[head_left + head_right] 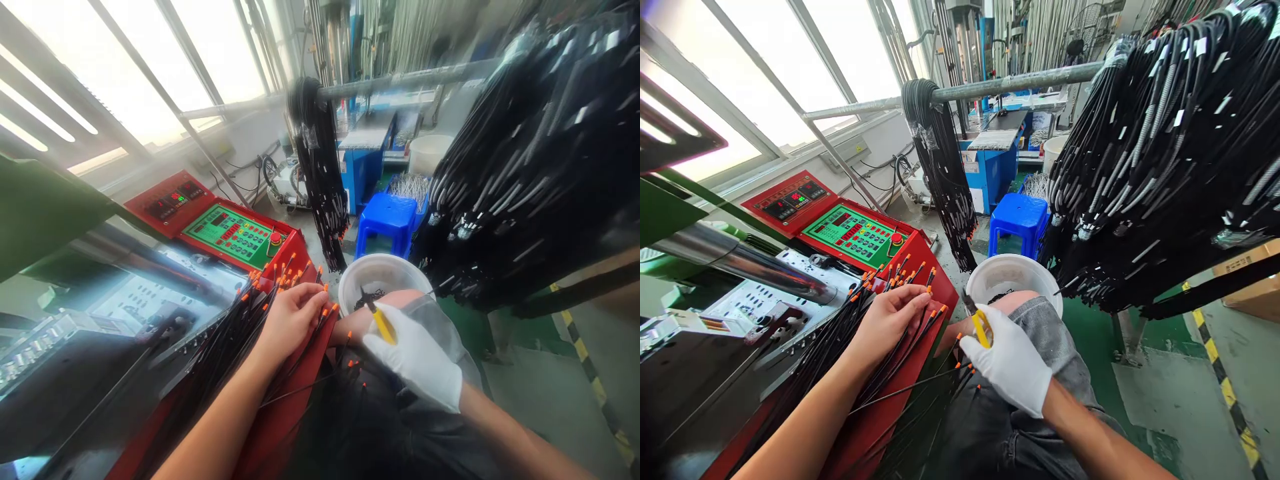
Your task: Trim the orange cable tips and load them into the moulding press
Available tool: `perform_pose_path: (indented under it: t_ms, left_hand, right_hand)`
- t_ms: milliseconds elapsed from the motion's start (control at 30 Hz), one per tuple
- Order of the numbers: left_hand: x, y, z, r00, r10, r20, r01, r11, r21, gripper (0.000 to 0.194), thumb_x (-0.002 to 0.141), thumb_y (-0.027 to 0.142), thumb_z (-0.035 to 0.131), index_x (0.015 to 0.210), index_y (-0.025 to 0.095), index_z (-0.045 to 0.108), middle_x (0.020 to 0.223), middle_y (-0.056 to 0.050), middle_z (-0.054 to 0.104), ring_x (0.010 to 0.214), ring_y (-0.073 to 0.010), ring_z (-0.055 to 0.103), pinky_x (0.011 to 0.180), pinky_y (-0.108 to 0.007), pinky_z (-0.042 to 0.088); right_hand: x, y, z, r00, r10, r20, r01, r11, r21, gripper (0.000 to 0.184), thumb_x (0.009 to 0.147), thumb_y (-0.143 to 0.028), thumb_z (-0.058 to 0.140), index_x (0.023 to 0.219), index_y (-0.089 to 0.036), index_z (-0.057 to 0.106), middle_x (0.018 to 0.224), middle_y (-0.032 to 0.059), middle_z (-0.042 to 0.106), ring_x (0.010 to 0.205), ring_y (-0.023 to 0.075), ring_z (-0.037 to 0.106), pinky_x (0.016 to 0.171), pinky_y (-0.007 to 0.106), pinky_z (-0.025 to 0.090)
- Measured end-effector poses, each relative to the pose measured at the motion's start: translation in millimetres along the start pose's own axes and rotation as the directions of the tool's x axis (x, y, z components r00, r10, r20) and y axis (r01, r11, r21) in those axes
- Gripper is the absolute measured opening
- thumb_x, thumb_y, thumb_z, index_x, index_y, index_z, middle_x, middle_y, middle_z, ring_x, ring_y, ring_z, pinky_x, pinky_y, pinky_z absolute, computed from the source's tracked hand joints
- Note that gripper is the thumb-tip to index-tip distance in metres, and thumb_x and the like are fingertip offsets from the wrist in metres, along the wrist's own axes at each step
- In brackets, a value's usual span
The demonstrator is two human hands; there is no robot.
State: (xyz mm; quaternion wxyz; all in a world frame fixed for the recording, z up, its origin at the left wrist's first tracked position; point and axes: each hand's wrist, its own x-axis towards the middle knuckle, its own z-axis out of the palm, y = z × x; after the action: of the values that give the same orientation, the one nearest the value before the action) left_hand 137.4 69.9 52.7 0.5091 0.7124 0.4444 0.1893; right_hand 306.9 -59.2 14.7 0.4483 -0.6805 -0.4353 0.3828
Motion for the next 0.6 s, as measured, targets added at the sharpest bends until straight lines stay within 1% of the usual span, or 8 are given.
perform_pose_path:
  t_ms: [67, 133, 167, 233, 300, 433, 533, 600]
  left_hand:
    - [-11, 5, 0.7, 0.999, -0.006, 0.037, 0.010, 0.992, -0.129, 0.029, 0.086, 0.041, 0.052, 0.093, 0.015, 0.061, 0.061, 0.002, 0.056, 0.047, -0.0081, 0.043, 0.047, -0.021, 0.036]
    - [-18, 7, 2.2, 1.000, 0.015, 0.025, -0.010, 0.983, -0.184, 0.028, 0.086, 0.040, 0.053, 0.095, 0.015, 0.061, 0.073, -0.001, 0.062, 0.050, -0.0068, 0.044, 0.049, -0.020, 0.037]
    - [-20, 7, 3.1, 1.000, 0.017, 0.011, -0.015, 0.980, -0.196, 0.028, 0.086, 0.039, 0.053, 0.096, 0.015, 0.062, 0.075, -0.002, 0.062, 0.051, -0.0067, 0.044, 0.049, -0.019, 0.037]
    - [-22, 7, 5.3, 1.000, 0.013, -0.016, -0.016, 0.979, -0.203, 0.027, 0.086, 0.038, 0.055, 0.097, 0.014, 0.062, 0.066, 0.000, 0.059, 0.052, -0.0072, 0.045, 0.050, -0.019, 0.038]
    - [-23, 5, 7.5, 0.999, 0.016, -0.028, -0.022, 0.978, -0.208, 0.027, 0.085, 0.036, 0.057, 0.097, 0.013, 0.062, 0.059, 0.001, 0.054, 0.052, -0.0079, 0.046, 0.051, -0.019, 0.039]
    - [-22, 1, 10.9, 0.999, 0.031, -0.036, -0.039, 0.969, -0.245, 0.025, 0.084, 0.034, 0.058, 0.097, 0.013, 0.062, 0.060, 0.001, 0.054, 0.053, -0.0082, 0.047, 0.051, -0.019, 0.040]
    - [-23, -1, 12.0, 0.999, 0.038, -0.037, -0.046, 0.970, -0.241, 0.024, 0.085, 0.033, 0.057, 0.098, 0.013, 0.061, 0.059, 0.002, 0.053, 0.053, -0.0083, 0.047, 0.051, -0.019, 0.040]
    - [-23, -3, 13.1, 0.998, 0.044, -0.053, -0.055, 0.972, -0.228, 0.024, 0.085, 0.033, 0.057, 0.099, 0.014, 0.061, 0.060, 0.002, 0.054, 0.054, -0.0084, 0.047, 0.051, -0.019, 0.040]
  right_hand:
    - [-1, -7, 9, 0.995, -0.067, 0.071, 0.067, 0.998, 0.006, 0.049, 0.072, -0.028, 0.061, 0.119, -0.018, 0.055, 0.102, 0.0074, 0.065, 0.089, 0.0219, 0.063, 0.082, 0.035, 0.051]
    - [-1, -12, 16, 0.984, -0.137, 0.118, 0.138, 0.990, 0.000, 0.049, 0.072, -0.024, 0.059, 0.120, -0.019, 0.054, 0.105, 0.0073, 0.064, 0.091, 0.0212, 0.062, 0.084, 0.035, 0.050]
    - [0, -13, 20, 0.980, -0.161, 0.120, 0.164, 0.986, -0.011, 0.048, 0.072, -0.022, 0.059, 0.120, -0.020, 0.054, 0.105, 0.0071, 0.064, 0.091, 0.0212, 0.061, 0.084, 0.035, 0.049]
    - [0, -13, 24, 0.976, -0.190, 0.105, 0.196, 0.980, -0.046, 0.047, 0.072, -0.021, 0.060, 0.119, -0.020, 0.055, 0.104, 0.0067, 0.063, 0.091, 0.0213, 0.060, 0.085, 0.035, 0.049]
    - [0, -10, 27, 0.974, -0.204, 0.095, 0.213, 0.974, -0.084, 0.047, 0.072, -0.022, 0.060, 0.119, -0.020, 0.054, 0.103, 0.0067, 0.063, 0.090, 0.0213, 0.060, 0.084, 0.035, 0.048]
    - [-2, -6, 27, 0.975, -0.200, 0.096, 0.214, 0.962, -0.171, 0.048, 0.073, -0.023, 0.060, 0.121, -0.021, 0.051, 0.100, 0.0059, 0.062, 0.087, 0.0205, 0.060, 0.082, 0.034, 0.048]
    - [-4, -6, 27, 0.977, -0.190, 0.096, 0.208, 0.952, -0.226, 0.050, 0.074, -0.023, 0.060, 0.122, -0.021, 0.049, 0.100, 0.0057, 0.062, 0.087, 0.0206, 0.060, 0.082, 0.034, 0.048]
    - [-4, -9, 27, 0.978, -0.185, 0.096, 0.203, 0.951, -0.234, 0.049, 0.075, -0.023, 0.058, 0.123, -0.021, 0.049, 0.100, 0.0060, 0.062, 0.088, 0.0209, 0.060, 0.083, 0.035, 0.047]
